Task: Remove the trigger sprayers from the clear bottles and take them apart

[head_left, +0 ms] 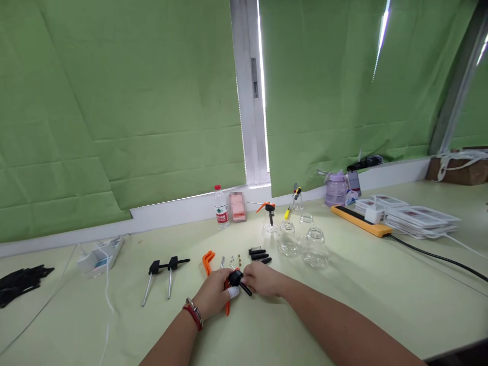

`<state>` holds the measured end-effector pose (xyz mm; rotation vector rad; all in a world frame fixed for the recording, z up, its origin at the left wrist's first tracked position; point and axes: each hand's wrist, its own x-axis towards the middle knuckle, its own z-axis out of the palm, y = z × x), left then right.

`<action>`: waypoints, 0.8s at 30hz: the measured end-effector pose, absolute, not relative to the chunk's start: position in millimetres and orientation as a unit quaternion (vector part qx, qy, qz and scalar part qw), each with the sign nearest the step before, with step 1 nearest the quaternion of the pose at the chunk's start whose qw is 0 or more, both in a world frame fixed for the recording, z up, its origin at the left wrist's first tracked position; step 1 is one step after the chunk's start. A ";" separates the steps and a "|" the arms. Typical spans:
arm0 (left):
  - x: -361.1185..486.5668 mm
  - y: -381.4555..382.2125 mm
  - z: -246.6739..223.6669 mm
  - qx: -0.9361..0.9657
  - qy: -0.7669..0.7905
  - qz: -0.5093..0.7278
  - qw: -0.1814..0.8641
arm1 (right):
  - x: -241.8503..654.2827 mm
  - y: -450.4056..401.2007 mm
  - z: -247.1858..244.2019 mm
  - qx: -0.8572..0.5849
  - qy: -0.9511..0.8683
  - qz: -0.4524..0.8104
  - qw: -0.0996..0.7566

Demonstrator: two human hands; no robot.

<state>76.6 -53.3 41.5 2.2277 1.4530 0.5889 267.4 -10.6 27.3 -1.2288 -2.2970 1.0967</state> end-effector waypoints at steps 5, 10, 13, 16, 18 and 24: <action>77.3 -59.7 44.8 0.810 0.518 0.169 0.219 | 274.9 -3.7 25.7 -0.432 -0.779 0.410 0.196; 82.1 -66.6 52.0 0.842 0.463 0.158 0.225 | 272.1 -5.9 24.9 -0.378 -0.699 0.573 0.202; 84.1 -68.8 55.0 0.849 0.445 0.154 0.239 | 266.9 -6.0 22.7 -0.398 -0.673 0.582 0.224; 82.7 -69.4 55.2 0.841 0.435 0.152 0.284 | 264.9 -2.0 23.6 -0.435 -0.628 0.583 0.277; 80.2 -69.0 53.2 0.825 0.430 0.155 0.333 | 263.9 1.2 24.9 -0.459 -0.600 0.554 0.350; 71.4 -64.8 41.5 0.778 0.437 0.151 0.426 | 246.1 -1.5 15.8 -0.425 -0.712 0.390 0.401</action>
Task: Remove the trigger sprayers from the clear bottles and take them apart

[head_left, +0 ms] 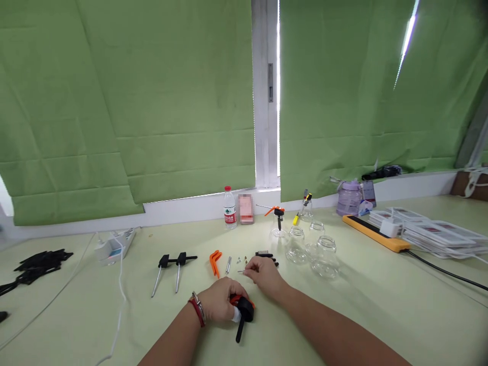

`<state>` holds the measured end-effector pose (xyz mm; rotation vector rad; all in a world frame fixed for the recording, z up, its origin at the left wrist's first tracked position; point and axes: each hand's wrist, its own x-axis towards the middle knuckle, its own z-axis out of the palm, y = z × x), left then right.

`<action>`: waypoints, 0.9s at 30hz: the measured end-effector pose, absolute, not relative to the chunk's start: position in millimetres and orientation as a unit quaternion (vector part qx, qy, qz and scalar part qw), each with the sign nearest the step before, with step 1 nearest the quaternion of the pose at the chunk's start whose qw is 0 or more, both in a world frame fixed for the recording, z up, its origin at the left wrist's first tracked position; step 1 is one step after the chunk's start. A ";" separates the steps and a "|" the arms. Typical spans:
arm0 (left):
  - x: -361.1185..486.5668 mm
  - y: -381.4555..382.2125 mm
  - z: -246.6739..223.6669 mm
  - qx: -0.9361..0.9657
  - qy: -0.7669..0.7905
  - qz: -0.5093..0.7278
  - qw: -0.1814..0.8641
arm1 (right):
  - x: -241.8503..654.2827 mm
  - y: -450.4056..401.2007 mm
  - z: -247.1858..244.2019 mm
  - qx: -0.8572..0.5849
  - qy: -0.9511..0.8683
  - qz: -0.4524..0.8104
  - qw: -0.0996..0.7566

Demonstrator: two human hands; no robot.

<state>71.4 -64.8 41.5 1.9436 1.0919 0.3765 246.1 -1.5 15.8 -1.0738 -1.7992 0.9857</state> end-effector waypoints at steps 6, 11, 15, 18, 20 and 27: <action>65.9 -59.7 40.5 0.775 0.446 0.136 0.426 | 224.4 -2.9 6.5 -0.401 -0.802 0.259 0.358; 59.2 -53.9 44.8 0.747 0.463 0.164 0.449 | 224.6 -4.4 8.8 -0.374 -0.788 0.315 0.374; 56.6 -51.7 48.1 0.718 0.486 0.243 0.435 | 229.8 -13.6 13.3 -0.353 -0.739 0.455 0.349; 59.4 -53.1 52.4 0.720 0.465 0.264 0.443 | 232.4 -18.4 15.7 -0.339 -0.693 0.554 0.314; 59.6 -53.6 55.5 0.725 0.447 0.266 0.452 | 233.2 -18.6 16.3 -0.342 -0.663 0.578 0.331; 23.1 -36.4 48.3 0.654 0.572 0.330 0.369 | 240.7 -7.7 23.9 -0.425 -0.580 0.539 0.439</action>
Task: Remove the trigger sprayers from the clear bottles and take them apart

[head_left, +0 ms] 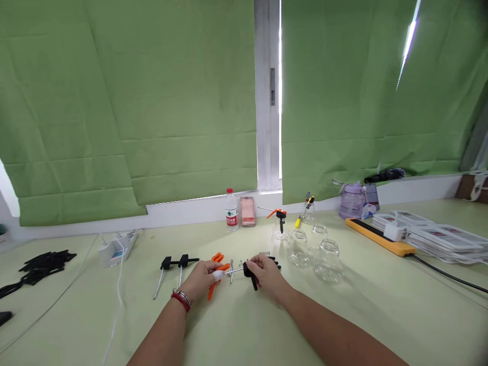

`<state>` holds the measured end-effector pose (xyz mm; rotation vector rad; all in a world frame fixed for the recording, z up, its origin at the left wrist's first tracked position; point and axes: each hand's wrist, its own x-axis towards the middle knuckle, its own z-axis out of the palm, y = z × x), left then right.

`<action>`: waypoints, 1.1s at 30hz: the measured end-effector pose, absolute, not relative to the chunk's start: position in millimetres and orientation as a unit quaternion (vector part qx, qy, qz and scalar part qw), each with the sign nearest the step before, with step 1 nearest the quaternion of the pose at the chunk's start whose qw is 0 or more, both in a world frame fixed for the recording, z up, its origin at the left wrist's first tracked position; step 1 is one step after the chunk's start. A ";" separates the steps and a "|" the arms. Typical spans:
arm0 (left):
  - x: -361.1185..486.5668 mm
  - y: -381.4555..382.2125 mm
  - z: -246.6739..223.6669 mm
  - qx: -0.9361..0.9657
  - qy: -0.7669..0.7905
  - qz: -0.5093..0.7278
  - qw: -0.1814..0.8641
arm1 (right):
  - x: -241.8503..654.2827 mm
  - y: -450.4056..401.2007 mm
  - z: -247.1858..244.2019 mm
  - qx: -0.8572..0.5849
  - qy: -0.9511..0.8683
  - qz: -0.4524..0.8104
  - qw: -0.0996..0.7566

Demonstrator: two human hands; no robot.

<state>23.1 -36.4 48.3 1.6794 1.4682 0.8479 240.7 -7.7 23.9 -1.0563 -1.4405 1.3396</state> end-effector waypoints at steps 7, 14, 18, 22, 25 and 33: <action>0.8 -13.4 30.6 0.548 0.738 0.373 0.126 | 247.3 -7.2 30.2 -0.456 -0.567 0.535 0.429; 12.8 -13.1 24.6 0.617 0.730 0.286 0.065 | 238.9 -10.7 16.2 -0.442 -0.606 0.528 0.399; 18.7 -19.0 33.7 0.650 0.700 0.296 0.004 | 239.4 -9.7 15.2 -0.441 -0.605 0.533 0.394; 42.2 -41.5 51.6 0.740 0.568 0.356 0.052 | 240.8 -11.1 19.3 -0.435 -0.602 0.542 0.394; 62.4 -58.5 60.1 0.831 0.448 0.269 0.192 | 240.7 -14.4 23.3 -0.407 -0.604 0.558 0.398; 29.4 -32.7 47.7 0.698 0.607 0.349 0.145 | 244.8 -11.6 25.5 -0.360 -0.608 0.566 0.425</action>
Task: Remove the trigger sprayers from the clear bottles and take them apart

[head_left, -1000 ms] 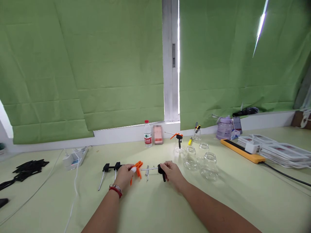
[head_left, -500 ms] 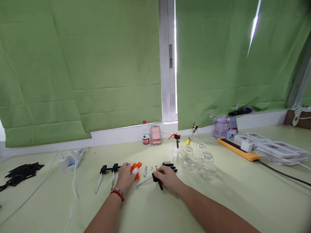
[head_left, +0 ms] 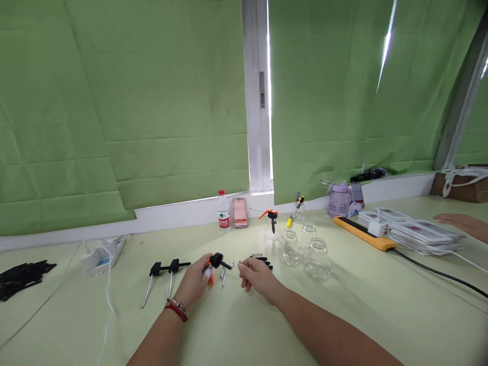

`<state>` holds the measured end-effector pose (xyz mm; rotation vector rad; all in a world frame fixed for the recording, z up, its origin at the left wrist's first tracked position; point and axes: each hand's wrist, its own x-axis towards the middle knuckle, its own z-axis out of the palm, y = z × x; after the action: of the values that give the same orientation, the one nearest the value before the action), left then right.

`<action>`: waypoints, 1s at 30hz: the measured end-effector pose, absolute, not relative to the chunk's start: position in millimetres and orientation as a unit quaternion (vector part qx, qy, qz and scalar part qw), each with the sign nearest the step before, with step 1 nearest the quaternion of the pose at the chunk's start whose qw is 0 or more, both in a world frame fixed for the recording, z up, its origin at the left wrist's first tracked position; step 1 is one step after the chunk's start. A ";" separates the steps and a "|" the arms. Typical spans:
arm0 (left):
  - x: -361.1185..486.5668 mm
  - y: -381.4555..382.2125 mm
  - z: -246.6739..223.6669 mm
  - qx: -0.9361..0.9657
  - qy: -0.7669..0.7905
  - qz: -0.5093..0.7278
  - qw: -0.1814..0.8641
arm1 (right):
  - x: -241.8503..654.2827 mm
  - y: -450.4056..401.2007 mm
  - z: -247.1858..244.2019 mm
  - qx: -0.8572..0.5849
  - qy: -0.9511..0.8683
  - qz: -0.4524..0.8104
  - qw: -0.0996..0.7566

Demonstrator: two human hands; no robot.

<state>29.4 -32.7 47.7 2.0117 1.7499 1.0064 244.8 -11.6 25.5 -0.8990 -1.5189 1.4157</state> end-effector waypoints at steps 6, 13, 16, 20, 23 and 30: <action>-23.1 -8.6 32.0 0.505 0.801 0.314 0.065 | 249.7 -5.7 22.3 -0.395 -0.610 0.551 0.410; -25.2 -10.4 32.1 0.492 0.823 0.271 0.080 | 251.2 -8.2 26.4 -0.392 -0.624 0.546 0.398; -21.5 -15.1 39.4 0.507 0.828 0.235 0.048 | 258.2 5.8 38.3 -0.405 -0.637 0.518 0.403; -19.5 -19.4 48.0 0.512 0.838 0.189 0.013 | 278.4 48.4 74.9 -0.493 -0.666 0.361 0.428; -20.8 -20.5 51.0 0.514 0.835 0.194 -0.044 | 296.3 85.9 106.5 -0.588 -0.717 0.122 0.354; -33.6 -16.8 39.0 0.455 0.865 0.200 -0.060 | 314.5 133.8 120.2 -0.675 -0.707 -0.024 0.210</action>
<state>-33.6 -16.8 39.0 1.4879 2.8272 0.6543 314.5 133.8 120.2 -1.8776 -1.9655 -0.0668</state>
